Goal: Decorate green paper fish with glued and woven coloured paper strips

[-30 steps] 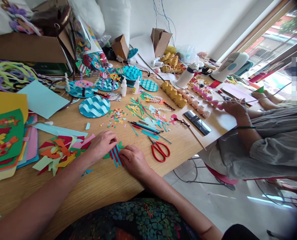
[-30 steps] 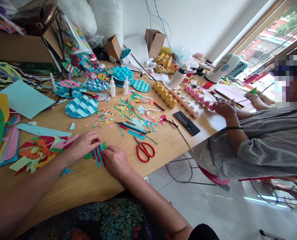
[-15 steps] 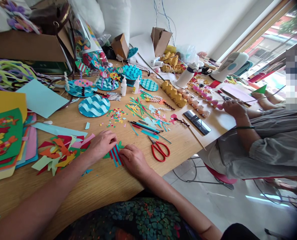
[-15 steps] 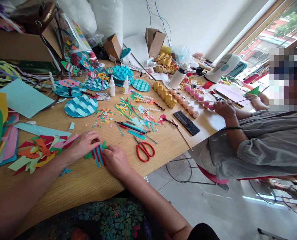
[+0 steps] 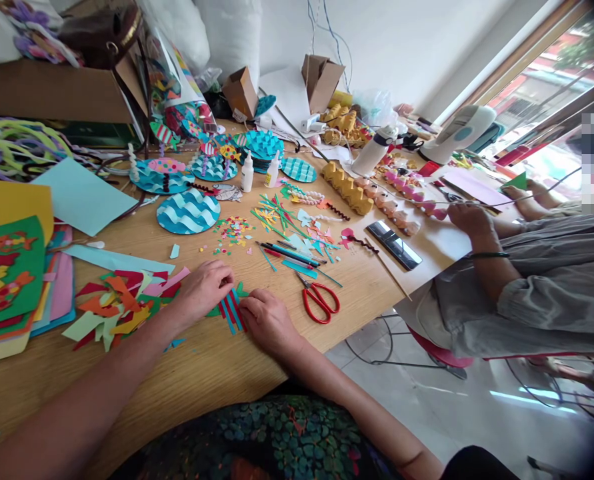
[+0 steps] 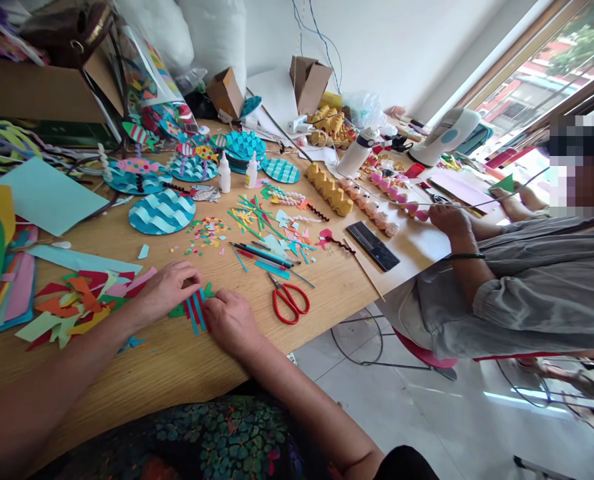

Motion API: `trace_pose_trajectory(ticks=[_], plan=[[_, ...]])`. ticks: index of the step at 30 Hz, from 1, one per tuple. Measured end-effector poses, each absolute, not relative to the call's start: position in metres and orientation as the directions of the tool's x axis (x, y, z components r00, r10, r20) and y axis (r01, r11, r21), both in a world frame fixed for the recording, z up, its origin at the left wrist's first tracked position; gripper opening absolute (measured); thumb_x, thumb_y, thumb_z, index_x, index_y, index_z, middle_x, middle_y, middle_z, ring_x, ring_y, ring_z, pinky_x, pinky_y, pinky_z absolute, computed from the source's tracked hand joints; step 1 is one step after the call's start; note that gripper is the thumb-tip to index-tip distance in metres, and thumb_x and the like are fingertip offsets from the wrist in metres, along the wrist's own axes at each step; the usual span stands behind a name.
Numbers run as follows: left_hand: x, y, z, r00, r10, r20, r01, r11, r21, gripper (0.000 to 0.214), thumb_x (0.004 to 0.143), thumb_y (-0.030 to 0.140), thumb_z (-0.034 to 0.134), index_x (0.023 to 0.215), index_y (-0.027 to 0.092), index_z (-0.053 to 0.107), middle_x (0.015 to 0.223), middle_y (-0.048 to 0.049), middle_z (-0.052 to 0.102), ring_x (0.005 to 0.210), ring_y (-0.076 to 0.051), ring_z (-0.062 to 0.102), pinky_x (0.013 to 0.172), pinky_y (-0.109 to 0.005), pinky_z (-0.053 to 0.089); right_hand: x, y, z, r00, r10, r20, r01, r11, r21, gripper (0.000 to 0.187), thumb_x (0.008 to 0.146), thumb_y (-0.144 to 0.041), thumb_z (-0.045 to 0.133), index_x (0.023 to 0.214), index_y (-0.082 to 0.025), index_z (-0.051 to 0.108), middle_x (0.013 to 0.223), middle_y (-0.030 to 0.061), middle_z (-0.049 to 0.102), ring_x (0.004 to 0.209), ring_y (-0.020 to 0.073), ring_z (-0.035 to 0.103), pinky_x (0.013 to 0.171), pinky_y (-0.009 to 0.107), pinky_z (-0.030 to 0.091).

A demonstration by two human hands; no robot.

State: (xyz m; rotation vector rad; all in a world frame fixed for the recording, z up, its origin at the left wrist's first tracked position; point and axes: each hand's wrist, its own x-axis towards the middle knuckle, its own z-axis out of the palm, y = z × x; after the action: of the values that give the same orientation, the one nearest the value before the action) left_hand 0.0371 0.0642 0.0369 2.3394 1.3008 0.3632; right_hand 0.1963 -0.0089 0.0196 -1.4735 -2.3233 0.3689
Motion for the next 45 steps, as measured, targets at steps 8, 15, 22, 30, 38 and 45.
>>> trace_pose_trajectory(ticks=[8, 15, 22, 30, 38, 45], plan=[[0.037, 0.064, 0.036, 0.528, 0.849, 0.016, 0.743, -0.47, 0.477, 0.011, 0.076, 0.018, 0.048, 0.067, 0.019, 0.054, 0.075, -0.0025, 0.057, 0.077, -0.018, 0.053, 0.069, -0.03, 0.04, 0.196, -0.008, 0.021, -0.399, 0.905, 0.145, 0.804, 0.421, -0.419, 0.018, 0.086, -0.018, 0.046, 0.084, -0.017, 0.064, 0.078, 0.0045, 0.06, 0.072, 0.0135, 0.053, 0.068, 0.023, 0.037], [0.038, 0.063, 0.038, 0.532, 0.846, 0.011, 0.746, -0.475, 0.467, 0.012, 0.076, 0.017, 0.048, 0.066, 0.019, 0.053, 0.074, -0.0023, 0.056, 0.076, -0.018, 0.053, 0.069, -0.03, 0.04, 0.196, -0.009, 0.021, -0.393, 0.907, 0.15, 0.811, 0.418, -0.409, 0.019, 0.087, -0.021, 0.046, 0.085, -0.017, 0.065, 0.077, 0.0046, 0.059, 0.071, 0.0127, 0.053, 0.068, 0.022, 0.037], [0.038, 0.064, 0.037, 0.533, 0.846, 0.001, 0.752, -0.474, 0.459, 0.012, 0.076, 0.016, 0.047, 0.066, 0.019, 0.053, 0.075, -0.0026, 0.056, 0.079, -0.018, 0.053, 0.07, -0.029, 0.04, 0.196, -0.009, 0.022, -0.4, 0.904, 0.152, 0.813, 0.426, -0.398, 0.017, 0.086, -0.02, 0.048, 0.086, -0.017, 0.065, 0.077, 0.0044, 0.06, 0.072, 0.0125, 0.053, 0.069, 0.022, 0.037], [0.038, 0.065, 0.036, 0.544, 0.839, -0.006, 0.753, -0.485, 0.446, 0.009, 0.075, 0.015, 0.047, 0.069, 0.019, 0.051, 0.075, -0.0018, 0.056, 0.077, -0.018, 0.052, 0.068, -0.029, 0.039, 0.196, -0.01, 0.026, -0.402, 0.906, 0.132, 0.795, 0.417, -0.44, 0.019, 0.087, -0.025, 0.048, 0.087, -0.017, 0.065, 0.08, 0.0047, 0.06, 0.076, 0.0134, 0.054, 0.071, 0.023, 0.038], [0.039, 0.069, 0.041, 0.58, 0.813, -0.05, 0.743, -0.503, 0.441, 0.013, 0.072, 0.012, 0.048, 0.065, 0.019, 0.055, 0.071, -0.0011, 0.054, 0.074, -0.017, 0.052, 0.066, -0.027, 0.038, 0.195, -0.01, 0.04, -0.36, 0.933, -0.01, 0.824, 0.313, -0.473, 0.017, 0.085, -0.022, 0.05, 0.086, -0.018, 0.066, 0.08, 0.0042, 0.061, 0.075, 0.0128, 0.056, 0.069, 0.021, 0.038], [0.041, 0.076, 0.043, 0.574, 0.813, -0.096, 0.754, -0.48, 0.448, 0.015, 0.071, 0.013, 0.048, 0.064, 0.019, 0.06, 0.068, -0.0011, 0.057, 0.069, -0.016, 0.053, 0.061, -0.026, 0.038, 0.203, -0.012, 0.059, -0.369, 0.915, -0.162, 0.826, 0.242, -0.51, 0.02, 0.084, -0.019, 0.049, 0.075, -0.016, 0.067, 0.078, 0.0044, 0.064, 0.071, 0.0119, 0.057, 0.065, 0.021, 0.037]])
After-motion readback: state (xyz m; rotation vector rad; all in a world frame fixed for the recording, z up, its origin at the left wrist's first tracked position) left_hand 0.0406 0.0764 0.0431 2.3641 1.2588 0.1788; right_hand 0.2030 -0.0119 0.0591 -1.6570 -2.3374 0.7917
